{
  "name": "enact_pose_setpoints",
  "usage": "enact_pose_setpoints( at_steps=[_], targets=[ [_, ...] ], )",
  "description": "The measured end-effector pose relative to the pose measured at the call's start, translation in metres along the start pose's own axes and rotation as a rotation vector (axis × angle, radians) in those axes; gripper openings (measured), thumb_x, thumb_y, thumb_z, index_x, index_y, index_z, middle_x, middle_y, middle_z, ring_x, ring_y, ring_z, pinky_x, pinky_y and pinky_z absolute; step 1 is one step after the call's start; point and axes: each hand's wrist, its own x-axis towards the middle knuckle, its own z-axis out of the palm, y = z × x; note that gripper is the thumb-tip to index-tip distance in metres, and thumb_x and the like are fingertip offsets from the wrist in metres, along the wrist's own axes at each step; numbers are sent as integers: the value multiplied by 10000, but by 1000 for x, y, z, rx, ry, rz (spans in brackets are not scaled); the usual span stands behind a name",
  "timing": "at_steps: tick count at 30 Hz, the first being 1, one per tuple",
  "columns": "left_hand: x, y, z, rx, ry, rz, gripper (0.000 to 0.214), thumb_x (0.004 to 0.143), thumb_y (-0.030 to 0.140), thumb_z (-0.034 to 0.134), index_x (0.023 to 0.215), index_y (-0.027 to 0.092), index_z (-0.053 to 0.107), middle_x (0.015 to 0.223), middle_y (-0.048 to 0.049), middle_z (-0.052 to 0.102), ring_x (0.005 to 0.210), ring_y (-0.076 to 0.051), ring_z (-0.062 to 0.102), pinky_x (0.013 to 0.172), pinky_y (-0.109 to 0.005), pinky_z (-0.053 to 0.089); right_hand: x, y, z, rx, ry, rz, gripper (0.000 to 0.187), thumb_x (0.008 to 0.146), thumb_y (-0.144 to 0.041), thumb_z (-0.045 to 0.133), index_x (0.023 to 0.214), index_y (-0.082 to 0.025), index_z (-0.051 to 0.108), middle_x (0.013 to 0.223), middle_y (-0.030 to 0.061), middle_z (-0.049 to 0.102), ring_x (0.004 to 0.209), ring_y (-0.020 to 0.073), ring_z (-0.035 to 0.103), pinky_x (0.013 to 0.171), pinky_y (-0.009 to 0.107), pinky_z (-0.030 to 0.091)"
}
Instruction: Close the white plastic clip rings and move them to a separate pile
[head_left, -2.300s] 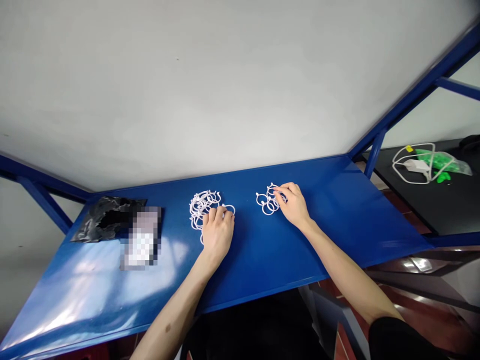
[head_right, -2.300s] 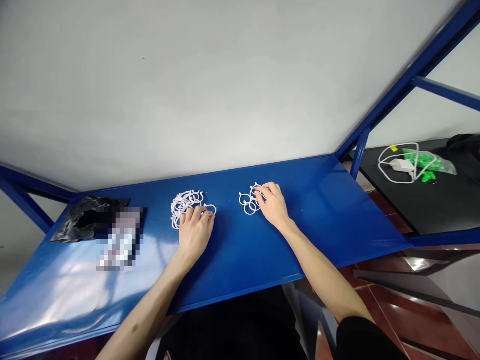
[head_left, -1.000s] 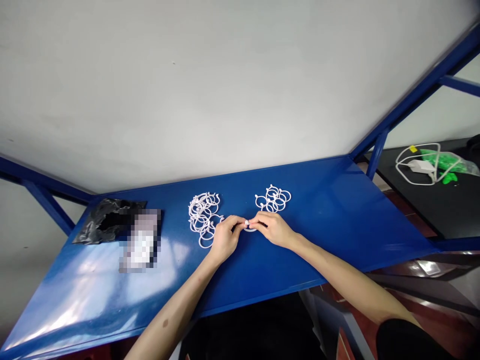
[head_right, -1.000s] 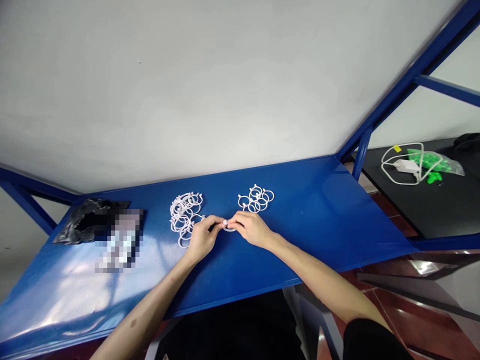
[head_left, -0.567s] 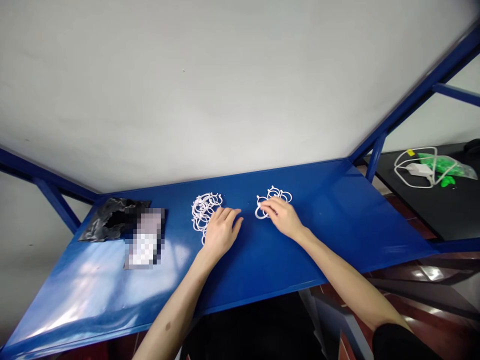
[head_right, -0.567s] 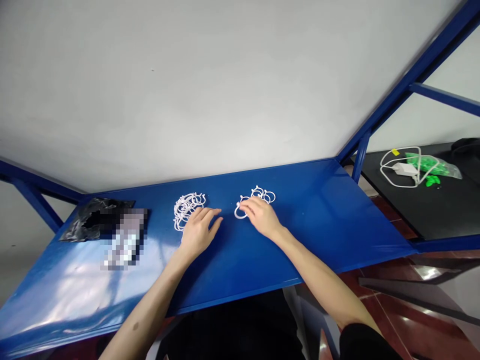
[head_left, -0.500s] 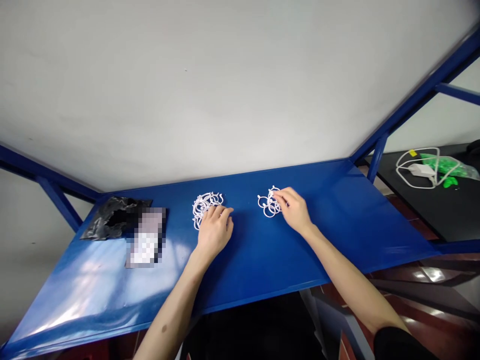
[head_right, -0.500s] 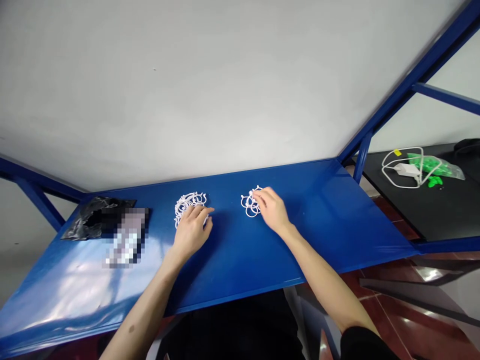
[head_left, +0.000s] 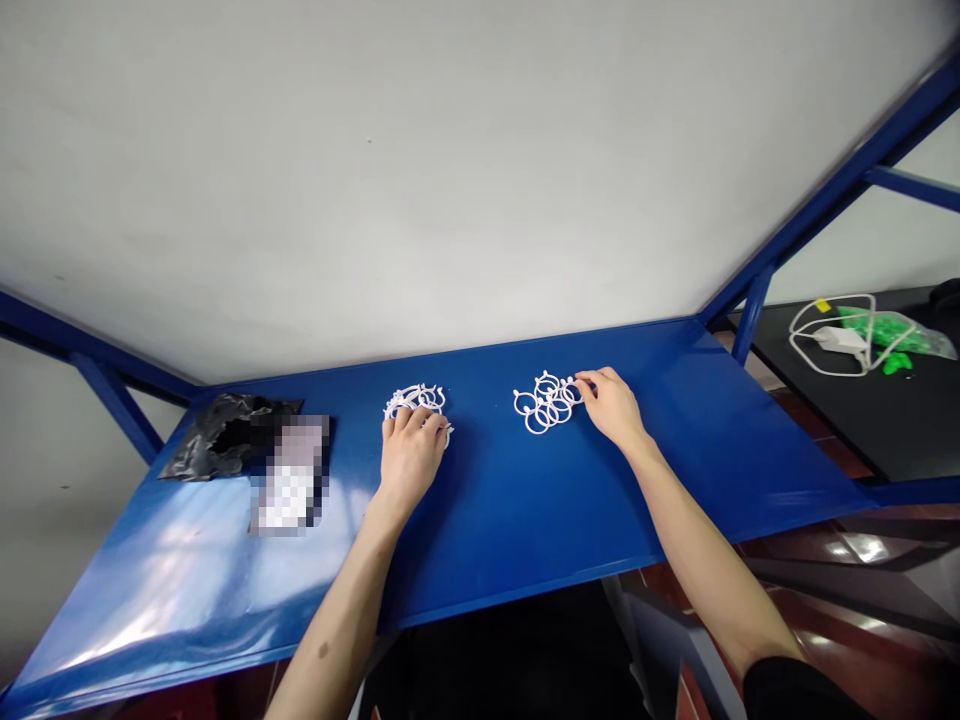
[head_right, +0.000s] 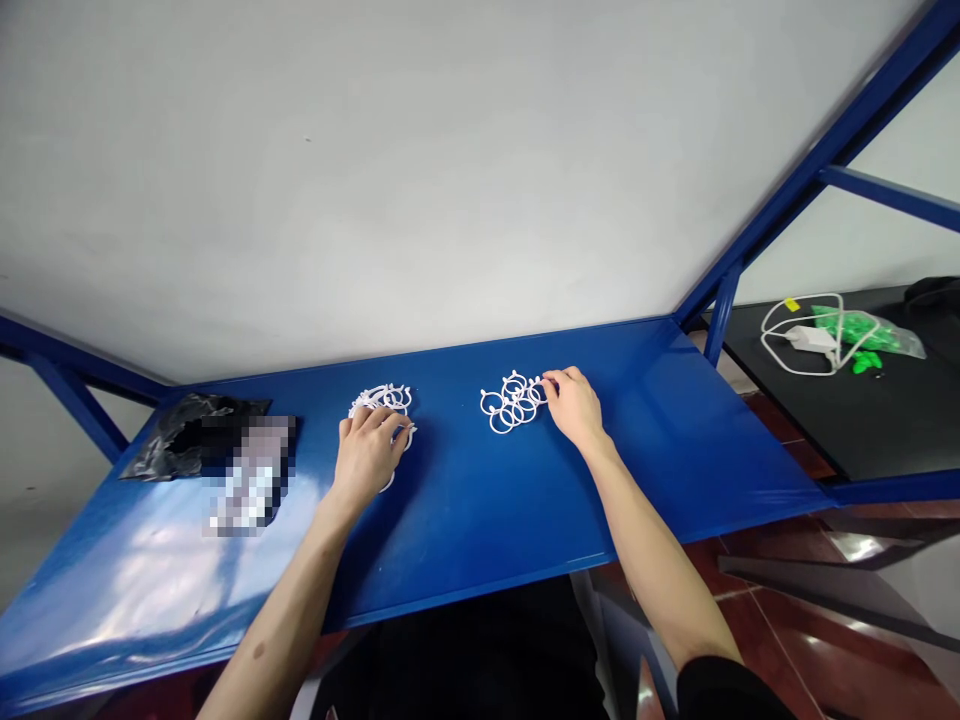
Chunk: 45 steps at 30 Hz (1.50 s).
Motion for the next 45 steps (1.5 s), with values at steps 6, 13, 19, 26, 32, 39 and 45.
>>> enact_pose_setpoints(
  at_steps=[6, 13, 19, 26, 32, 39, 45],
  targets=[
    [1, 4, 1, -92, 110, -57, 66, 950, 260, 596, 961, 234, 656, 914, -70, 756, 970, -300, 604, 846, -417, 372, -4, -19, -5, 10, 232, -102, 268, 987, -317, 537, 1117, -200, 741, 1066, 119, 679, 1022, 298, 591, 901, 456, 528],
    [3, 14, 0, -346, 135, -93, 68, 920, 280, 645, 871, 234, 658, 898, -30, 730, 854, -216, 621, 842, -366, 435, -30, -75, 7, 329, 94, -489, 204, 1013, -288, 547, 1081, -245, 734, 1009, 85, 715, 957, 245, 653, 878, 425, 543],
    [1, 31, -2, -677, 90, -209, 155, 909, 355, 670, 832, 220, 686, 802, -2, 701, 711, -147, 603, 695, -275, 478, -57, -111, 27, 561, -317, -447, 154, 983, -311, 611, 1098, -234, 677, 1023, 39, 738, 786, 153, 705, 740, 300, 578],
    [-2, 41, 9, -943, -117, -279, 256, 892, 445, 696, 839, 194, 684, 812, -18, 737, 684, -142, 641, 660, -263, 490, -66, -101, 39, 738, -281, -290, 103, 963, -272, 602, 1038, -216, 644, 901, 27, 767, 785, 165, 735, 703, 279, 584],
    [-2, 42, 16, -1056, -199, -333, 281, 907, 444, 686, 1063, 211, 665, 913, -44, 790, 886, -209, 754, 799, -307, 560, -64, -96, 40, 642, -181, -412, 108, 996, -269, 552, 1010, -226, 650, 900, 43, 691, 762, 164, 670, 678, 293, 566],
    [-5, 42, 14, -937, -143, -244, 188, 896, 408, 700, 914, 236, 773, 897, -31, 791, 816, -205, 742, 769, -315, 573, -64, -97, 35, 605, -138, -542, 168, 1043, -292, 514, 943, -224, 631, 874, 50, 654, 797, 180, 636, 722, 327, 542],
    [-9, 46, 14, -872, -61, -200, 143, 908, 341, 692, 846, 249, 782, 841, -20, 783, 765, -190, 728, 717, -299, 561, -64, -96, 33, 572, -155, -607, 175, 1055, -263, 488, 938, -220, 611, 876, 52, 656, 815, 185, 633, 740, 334, 542]
  ],
)
